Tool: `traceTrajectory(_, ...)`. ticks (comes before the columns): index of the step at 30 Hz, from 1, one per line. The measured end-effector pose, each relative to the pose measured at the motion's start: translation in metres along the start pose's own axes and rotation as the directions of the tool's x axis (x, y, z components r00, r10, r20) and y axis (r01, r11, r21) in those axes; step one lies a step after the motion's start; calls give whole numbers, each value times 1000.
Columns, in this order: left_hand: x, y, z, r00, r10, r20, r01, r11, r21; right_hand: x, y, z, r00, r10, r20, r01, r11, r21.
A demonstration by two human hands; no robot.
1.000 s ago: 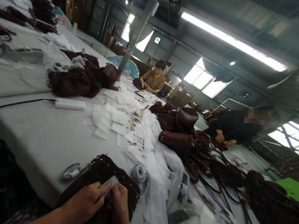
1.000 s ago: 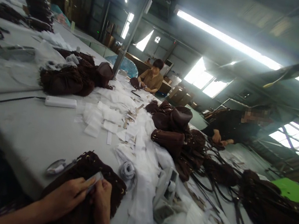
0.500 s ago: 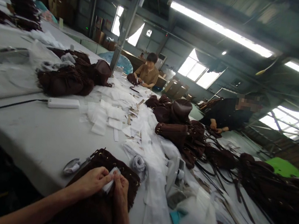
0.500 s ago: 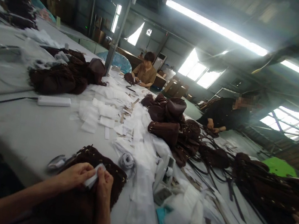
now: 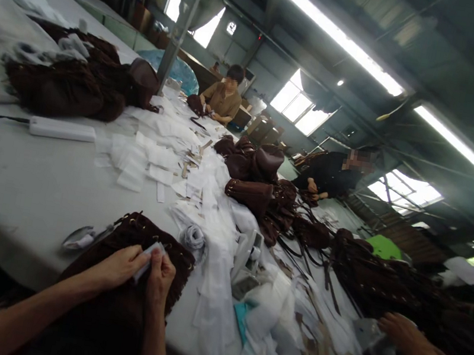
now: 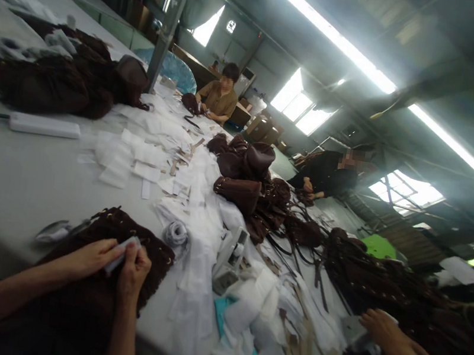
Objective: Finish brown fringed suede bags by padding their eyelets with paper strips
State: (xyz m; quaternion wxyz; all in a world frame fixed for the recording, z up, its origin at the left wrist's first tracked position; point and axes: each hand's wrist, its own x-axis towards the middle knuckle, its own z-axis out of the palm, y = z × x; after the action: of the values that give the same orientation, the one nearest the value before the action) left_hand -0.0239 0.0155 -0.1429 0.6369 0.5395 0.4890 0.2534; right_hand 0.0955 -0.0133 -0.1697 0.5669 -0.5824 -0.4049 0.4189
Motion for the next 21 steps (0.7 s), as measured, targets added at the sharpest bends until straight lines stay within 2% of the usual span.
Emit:
traceTrajectory(3, -3, 5, -2, 966, -118, 231, 188, 932, -308, 2, -2, 0, 1000, 30, -5, -29, 999, 12)
traceTrajectory(4, -4, 6, -3, 951, -134, 278, 237, 895, -378, 3, -3, -1, 999, 42, -7, -42, 999, 17)
traceTrajectory(6, -6, 8, -6, 940, -154, 303, 284, 847, -450, 8, -4, -1, 997, 71, -2, -71, 997, 25)
traceTrajectory(14, -11, 13, -9, 958, -149, 246, 248, 863, -441, 24, -15, -4, 968, 245, 64, -246, 969, 10)
traceTrajectory(17, -13, 15, -5, 975, -126, 183, 179, 934, -309, 30, -15, -2, 955, 288, 74, -289, 957, 1)
traceTrajectory(21, -17, 20, -1, 996, -76, 44, 80, 993, -83, 38, -10, 2, 953, 302, 30, -302, 953, -2)
